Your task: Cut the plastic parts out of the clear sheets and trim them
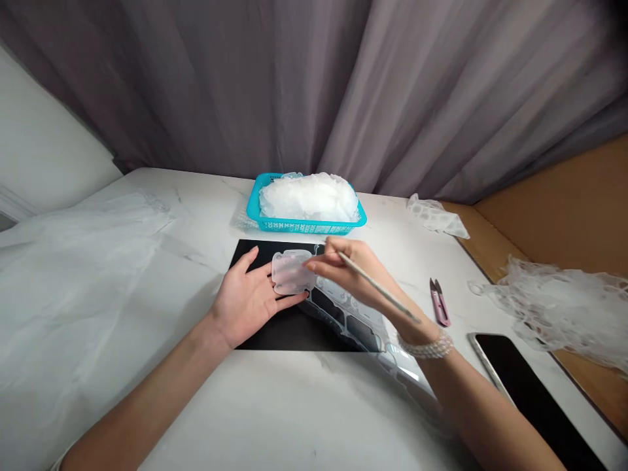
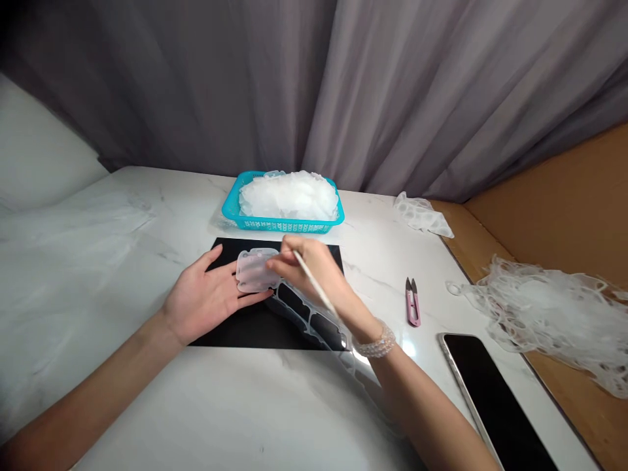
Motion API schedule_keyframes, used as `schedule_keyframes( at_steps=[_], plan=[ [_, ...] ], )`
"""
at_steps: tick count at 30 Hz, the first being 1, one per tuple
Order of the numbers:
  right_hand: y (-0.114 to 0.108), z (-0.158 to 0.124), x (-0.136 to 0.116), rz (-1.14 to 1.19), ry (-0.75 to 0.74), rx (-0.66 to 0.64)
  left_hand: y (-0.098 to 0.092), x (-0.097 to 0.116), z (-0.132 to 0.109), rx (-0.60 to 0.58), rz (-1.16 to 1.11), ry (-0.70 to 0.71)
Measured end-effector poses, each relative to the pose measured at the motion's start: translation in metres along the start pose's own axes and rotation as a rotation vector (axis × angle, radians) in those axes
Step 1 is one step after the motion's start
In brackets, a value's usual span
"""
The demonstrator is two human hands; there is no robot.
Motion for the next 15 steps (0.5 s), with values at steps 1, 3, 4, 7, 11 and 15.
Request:
schedule_keyframes(
  at_steps=[1,3,4,7,11,15],
  plan=[
    [-0.005,0.001,0.002,0.025,0.010,0.064,-0.001,0.000,0.001,-0.002,-0.008,0.001],
    [-0.012,0.004,0.010,0.131,0.060,0.144,-0.002,0.000,0.002,-0.014,-0.015,-0.005],
    [-0.015,0.005,0.015,0.194,0.093,0.154,-0.002,0.000,0.002,-0.028,-0.014,-0.011],
    [-0.013,0.008,0.026,0.365,0.191,0.101,-0.003,-0.001,0.003,-0.071,-0.007,-0.026],
    [-0.003,0.008,0.027,0.507,0.275,-0.012,-0.002,-0.002,0.002,-0.068,-0.018,-0.027],
    [0.004,0.007,0.024,0.557,0.321,-0.035,-0.001,-0.003,0.000,-0.074,-0.013,-0.044]
  ],
)
Point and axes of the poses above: each hand's wrist, its own z-axis towards the middle knuckle, its own y-axis out of the palm, x = y × z, the point moved 2 cm from there along z, towards the middle knuckle, and after that the axes turned 5 degrees about x, right-handed, at the moved point
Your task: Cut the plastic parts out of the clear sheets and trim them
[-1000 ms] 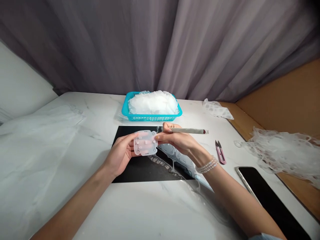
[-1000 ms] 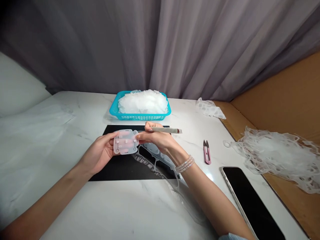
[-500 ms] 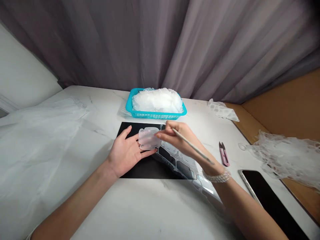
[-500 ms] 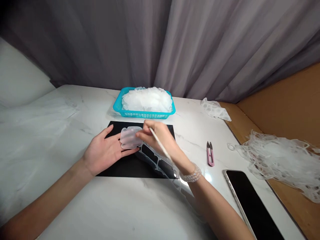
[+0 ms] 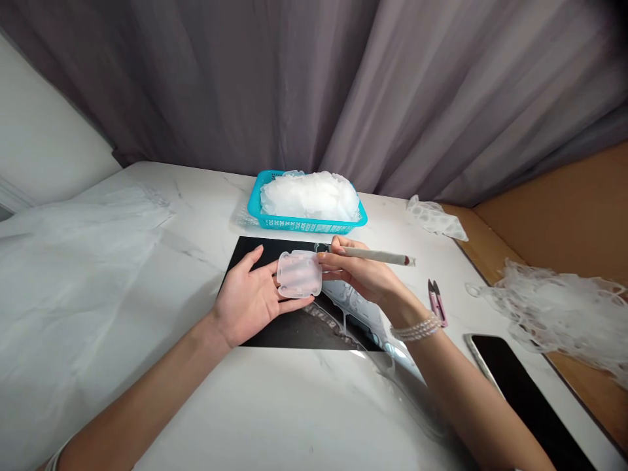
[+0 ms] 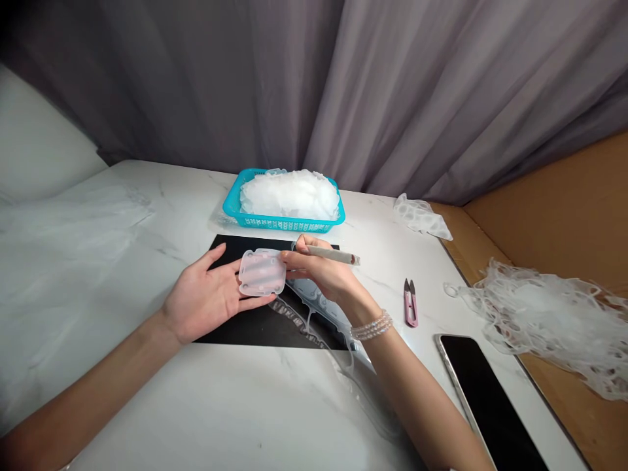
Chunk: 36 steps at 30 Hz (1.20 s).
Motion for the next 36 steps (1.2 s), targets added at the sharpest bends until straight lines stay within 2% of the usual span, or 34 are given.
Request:
schedule_keyframes(
  at_steps=[5,7,9,11,13,14,15,16,19,21,23,25,28,30,32,36],
  plan=[
    [0.001,0.001,0.007,-0.008,-0.025,0.002,0.000,-0.001,0.001,-0.031,0.007,-0.005],
    [-0.004,0.002,0.003,-0.051,-0.094,0.093,-0.002,-0.004,0.003,-0.002,0.047,0.021],
    [-0.014,0.006,-0.009,-0.157,-0.242,0.263,-0.006,-0.009,0.005,0.064,0.176,0.107],
    [-0.026,0.017,-0.027,-0.351,-0.487,0.513,-0.010,-0.014,0.005,0.134,0.449,0.284],
    [-0.034,0.038,-0.045,-0.560,-0.767,0.769,-0.010,-0.020,0.004,0.118,0.870,0.508],
    [-0.034,0.053,-0.052,-0.649,-0.876,0.841,-0.010,-0.024,0.003,0.071,1.101,0.614],
    [-0.033,0.071,-0.055,-0.725,-0.944,0.841,-0.009,-0.029,0.002,0.008,1.320,0.708],
    [-0.030,0.090,-0.056,-0.789,-0.970,0.770,-0.009,-0.034,0.002,-0.061,1.511,0.787],
    [-0.019,0.131,-0.049,-0.965,-0.910,0.502,-0.011,-0.047,0.001,-0.177,1.885,0.966],
    [-0.016,0.132,-0.043,-0.966,-0.873,0.486,-0.012,-0.052,0.001,-0.194,2.013,1.043],
    [-0.018,0.112,-0.039,-0.875,-0.830,0.507,-0.012,-0.054,0.001,-0.190,2.084,1.090],
    [-0.021,0.079,-0.036,-0.750,-0.750,0.450,-0.013,-0.054,0.002,-0.164,2.127,1.115],
    [-0.028,0.026,-0.023,-0.679,-0.538,0.286,-0.012,-0.054,0.003,-0.105,2.181,1.130],
    [-0.034,-0.002,-0.007,-0.697,-0.380,0.253,-0.011,-0.055,0.004,-0.064,2.222,1.142],
    [-0.041,-0.022,0.011,-0.714,-0.281,0.270,-0.007,-0.057,0.005,-0.013,2.256,1.163],
    [-0.048,-0.040,0.040,-0.642,-0.217,0.304,-0.001,-0.068,0.006,0.044,2.285,1.231]
  ],
)
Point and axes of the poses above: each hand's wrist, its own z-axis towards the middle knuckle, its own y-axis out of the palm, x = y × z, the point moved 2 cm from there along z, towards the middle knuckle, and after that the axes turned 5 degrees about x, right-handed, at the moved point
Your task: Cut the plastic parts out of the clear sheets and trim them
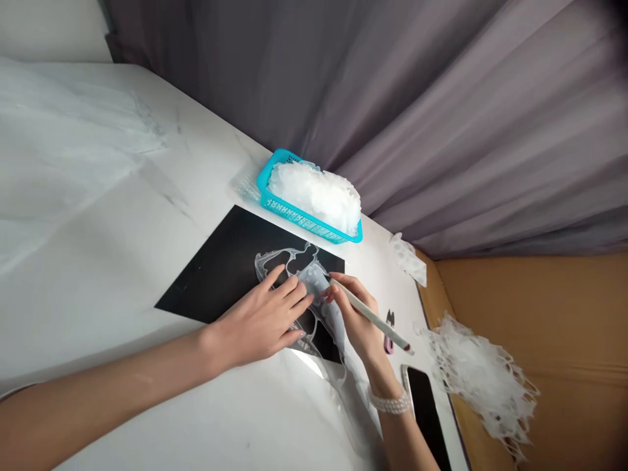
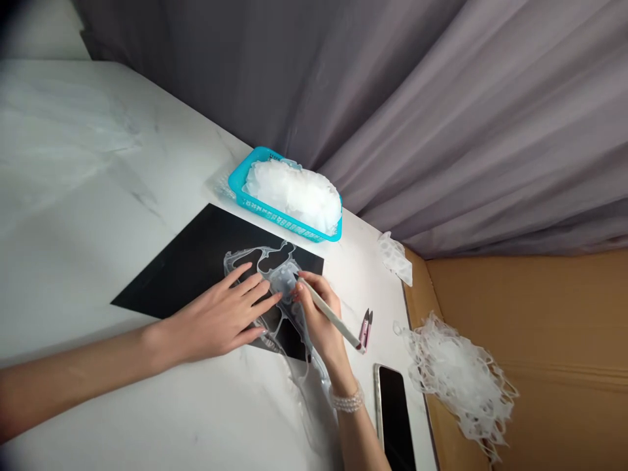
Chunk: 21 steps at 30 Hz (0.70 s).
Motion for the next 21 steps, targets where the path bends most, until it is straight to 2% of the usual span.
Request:
schedule_keyframes(
  at_steps=[3,5,8,16,21],
  plan=[
    [0.005,-0.006,0.007,0.052,0.042,-0.067,0.008,0.008,-0.004,0.009,0.015,0.023],
    [0.006,-0.008,0.006,-0.013,0.022,-0.105,0.014,0.010,-0.008,-0.002,0.026,0.011],
    [0.008,-0.011,0.002,-0.126,-0.056,-0.117,0.018,0.012,-0.011,-0.013,0.047,0.003],
    [0.021,-0.010,-0.005,-0.290,-0.255,-0.130,0.014,0.014,-0.006,-0.020,0.092,0.021],
    [0.016,-0.018,-0.010,-0.398,-0.338,-0.137,0.016,0.016,-0.008,-0.053,0.105,0.012]
  ],
)
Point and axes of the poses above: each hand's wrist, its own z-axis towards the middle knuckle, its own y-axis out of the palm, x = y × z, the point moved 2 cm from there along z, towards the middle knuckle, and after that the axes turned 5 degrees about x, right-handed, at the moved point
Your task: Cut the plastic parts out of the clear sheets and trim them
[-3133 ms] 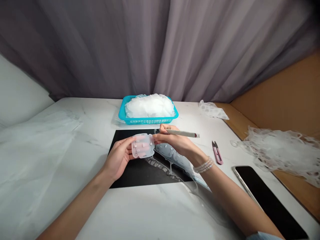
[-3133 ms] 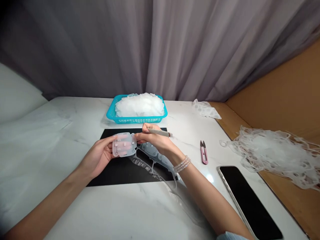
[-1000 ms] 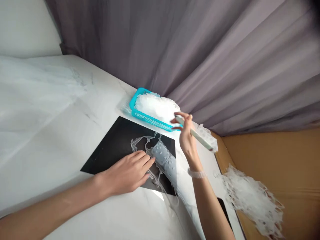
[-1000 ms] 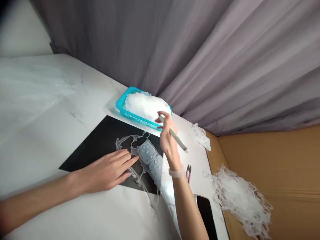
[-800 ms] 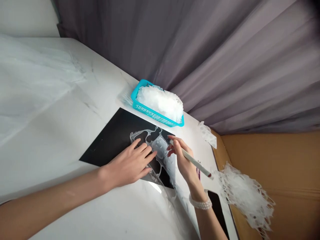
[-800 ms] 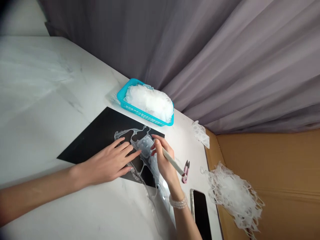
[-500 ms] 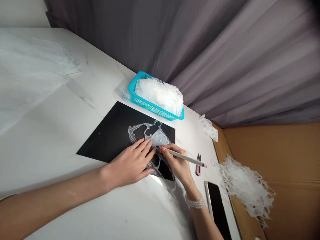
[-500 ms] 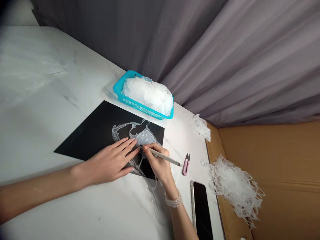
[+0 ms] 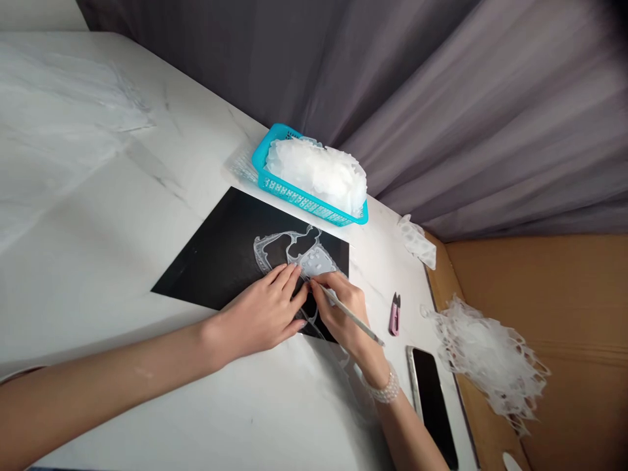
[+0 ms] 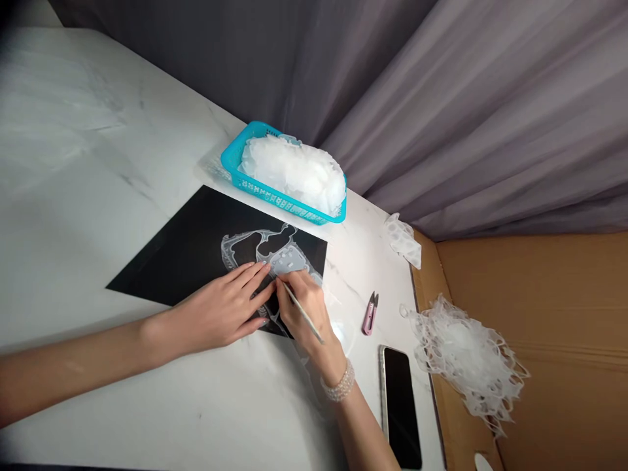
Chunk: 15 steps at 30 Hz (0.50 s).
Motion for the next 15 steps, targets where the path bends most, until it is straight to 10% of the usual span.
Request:
schedule_keyframes(
  at_steps=[15],
  plan=[
    [0.013,-0.009,0.020,-0.083,-0.219,0.043,-0.005,-0.008,0.002,-0.003,-0.173,0.095]
  ],
)
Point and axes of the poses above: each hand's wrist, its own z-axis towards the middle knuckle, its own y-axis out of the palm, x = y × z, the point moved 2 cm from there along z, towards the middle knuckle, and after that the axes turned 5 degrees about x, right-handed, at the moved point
